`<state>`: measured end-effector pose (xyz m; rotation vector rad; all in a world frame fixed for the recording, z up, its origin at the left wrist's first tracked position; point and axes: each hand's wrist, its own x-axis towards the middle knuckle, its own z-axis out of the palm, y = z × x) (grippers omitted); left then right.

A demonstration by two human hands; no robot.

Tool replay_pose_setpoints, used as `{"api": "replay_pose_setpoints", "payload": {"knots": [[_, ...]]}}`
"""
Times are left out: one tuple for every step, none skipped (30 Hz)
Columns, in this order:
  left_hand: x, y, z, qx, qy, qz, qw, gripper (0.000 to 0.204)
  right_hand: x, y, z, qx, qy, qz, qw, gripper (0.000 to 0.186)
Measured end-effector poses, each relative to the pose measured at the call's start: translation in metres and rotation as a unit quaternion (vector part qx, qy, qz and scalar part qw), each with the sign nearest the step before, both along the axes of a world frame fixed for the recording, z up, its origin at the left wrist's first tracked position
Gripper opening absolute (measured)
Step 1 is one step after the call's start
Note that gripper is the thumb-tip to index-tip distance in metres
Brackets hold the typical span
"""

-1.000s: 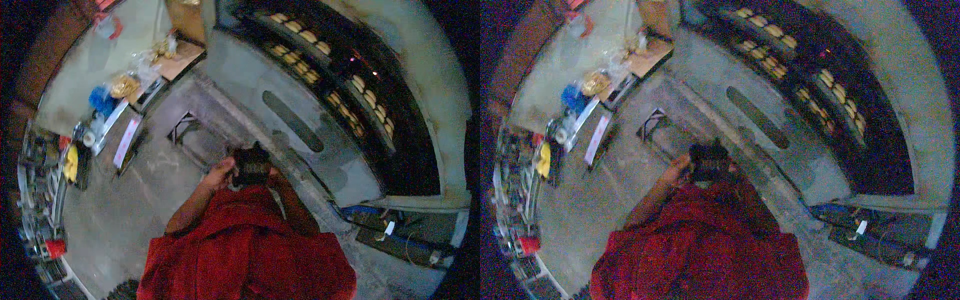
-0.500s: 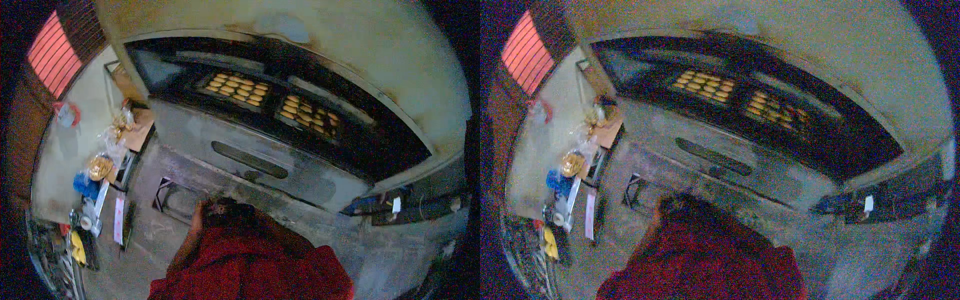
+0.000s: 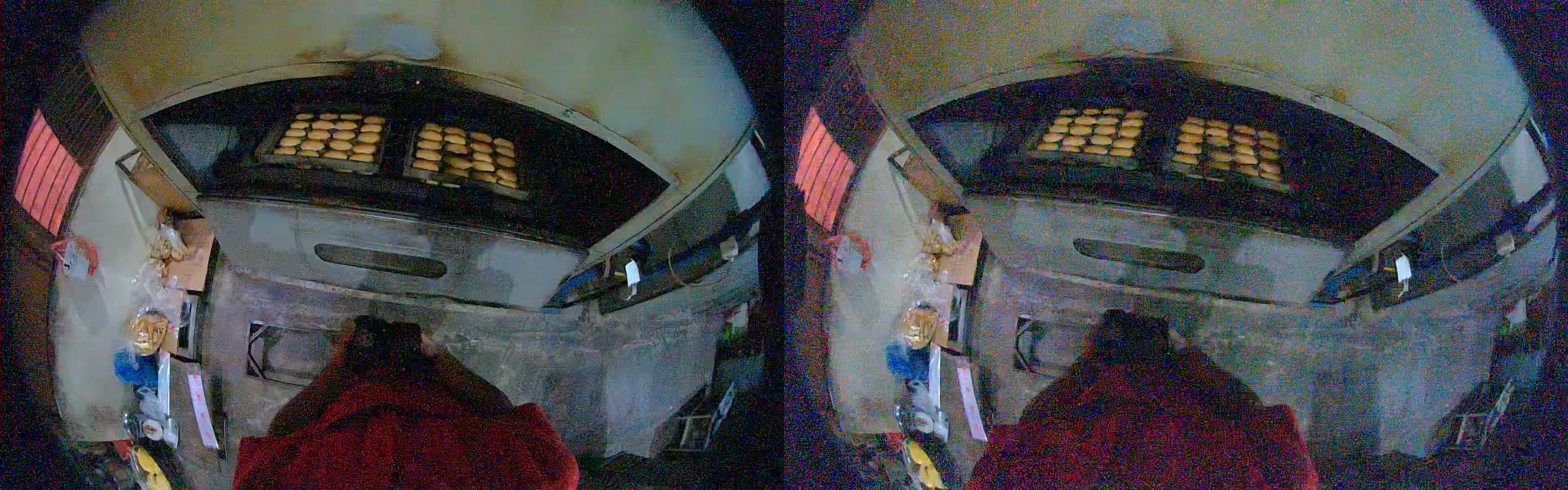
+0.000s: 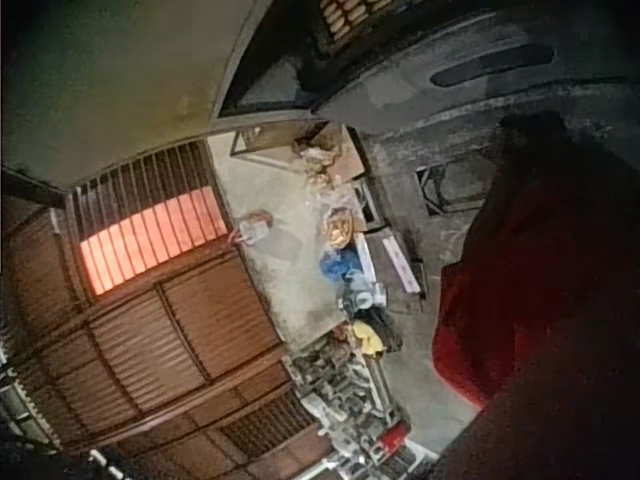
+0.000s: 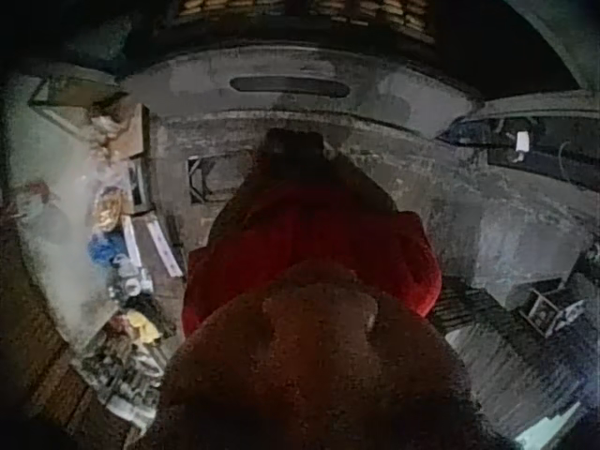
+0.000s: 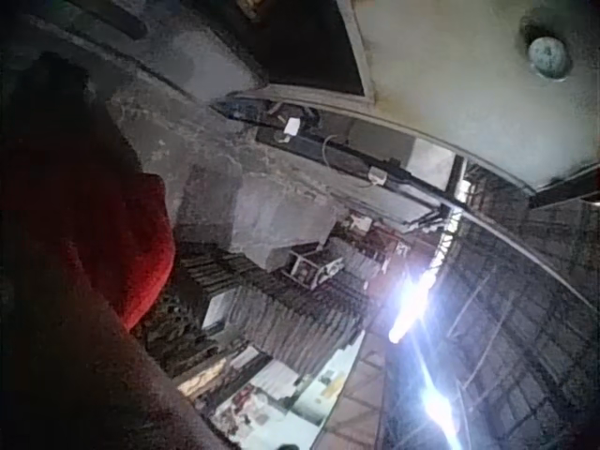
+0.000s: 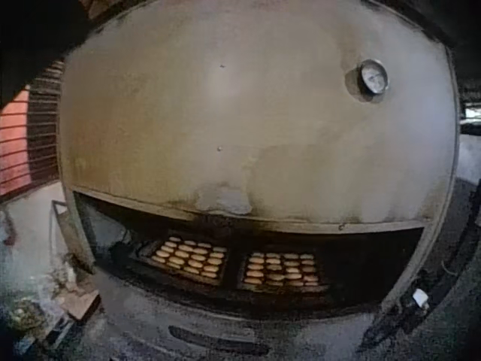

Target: Filling pieces of bread dough with chocolate, shaping them, and placing them on trays to be loaded into an oven.

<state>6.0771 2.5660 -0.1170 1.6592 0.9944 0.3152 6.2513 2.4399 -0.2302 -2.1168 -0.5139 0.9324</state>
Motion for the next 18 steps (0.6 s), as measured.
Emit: {"api": "replay_pose_setpoints", "payload": {"knots": [[-0.001, 0.005, -0.003, 0.018, 0.012, -0.01, 1.0, 0.047, -0.002, -0.004, -0.004, -0.003, 0.003, -0.002, 1.0, 0.049], [-0.004, 0.01, -0.006, 0.037, 0.023, -0.028, 0.999, 0.047, -0.003, 0.004, -0.007, -0.005, 0.006, -0.013, 1.0, 0.05], [-0.016, 0.009, -0.013, 0.055, 0.036, -0.04, 0.997, 0.047, -0.003, -0.002, -0.011, -0.009, 0.01, -0.017, 1.0, 0.05], [-0.032, 0.01, -0.02, 0.073, 0.049, -0.052, 0.995, 0.047, -0.012, 0.005, -0.018, -0.012, 0.014, -0.02, 1.0, 0.05], [-0.035, 0.009, -0.025, 0.091, 0.062, -0.062, 0.992, 0.047, -0.011, 0.009, -0.026, -0.015, 0.018, -0.022, 0.999, 0.05], [-0.041, 0.014, -0.03, 0.11, 0.076, -0.072, 0.988, 0.047, -0.012, -0.002, -0.032, -0.018, 0.022, -0.024, 0.999, 0.05], [-0.045, 0.017, -0.035, 0.128, 0.089, -0.083, 0.984, 0.046, -0.017, -0.002, -0.04, -0.02, 0.026, -0.027, 0.999, 0.05], [-0.059, 0.014, -0.043, 0.146, 0.101, -0.094, 0.98, 0.046, -0.022, -0.001, -0.048, -0.023, 0.029, -0.03, 0.999, 0.05], [-0.065, 0.019, -0.047, 0.162, 0.115, -0.101, 0.975, 0.046, -0.006, -0.05, -0.06, -0.027, 0.033, -0.029, 0.999, 0.05], [-0.046, 0.023, -0.042, 0.179, 0.127, -0.107, 0.97, 0.046, -0.002, -0.067, -0.066, -0.03, 0.035, -0.027, 0.999, 0.05], [-0.055, 0.024, -0.044, 0.198, 0.139, -0.121, 0.963, 0.046, -0.002, -0.057, -0.074, -0.032, 0.039, -0.032, 0.998, 0.05], [-0.043, 0.031, -0.045, 0.215, 0.152, -0.134, 0.955, 0.046, -0.006, -0.073, -0.077, -0.035, 0.043, -0.037, 0.998, 0.05], [-0.058, 0.03, -0.05, 0.233, 0.164, -0.147, 0.947, 0.046, -0.005, -0.077, -0.082, -0.037, 0.047, -0.043, 0.997, 0.05], [-0.059, 0.029, -0.054, 0.249, 0.176, -0.161, 0.939, 0.046, -0.006, -0.075, -0.086, -0.041, 0.051, -0.048, 0.997, 0.05], [-0.071, 0.028, -0.056, 0.265, 0.189, -0.174, 0.929, 0.046, -0.003, -0.077, -0.089, -0.045, 0.056, -0.054, 0.996, 0.05], [-0.068, 0.031, -0.061, 0.281, 0.201, -0.188, 0.919, 0.046, 0.002, -0.075, -0.093, -0.049, 0.061, -0.059, 0.995, 0.05], [-0.062, 0.034, -0.063, 0.298, 0.214, -0.202, 0.908, 0.046, 0.007, -0.072, -0.098, -0.051, 0.066, -0.065, 0.994, 0.05], [-0.074, 0.034, -0.066, 0.313, 0.226, -0.217, 0.897, 0.046, 0.013, -0.068, -0.101, -0.056, 0.071, -0.071, 0.993, 0.051]]}}
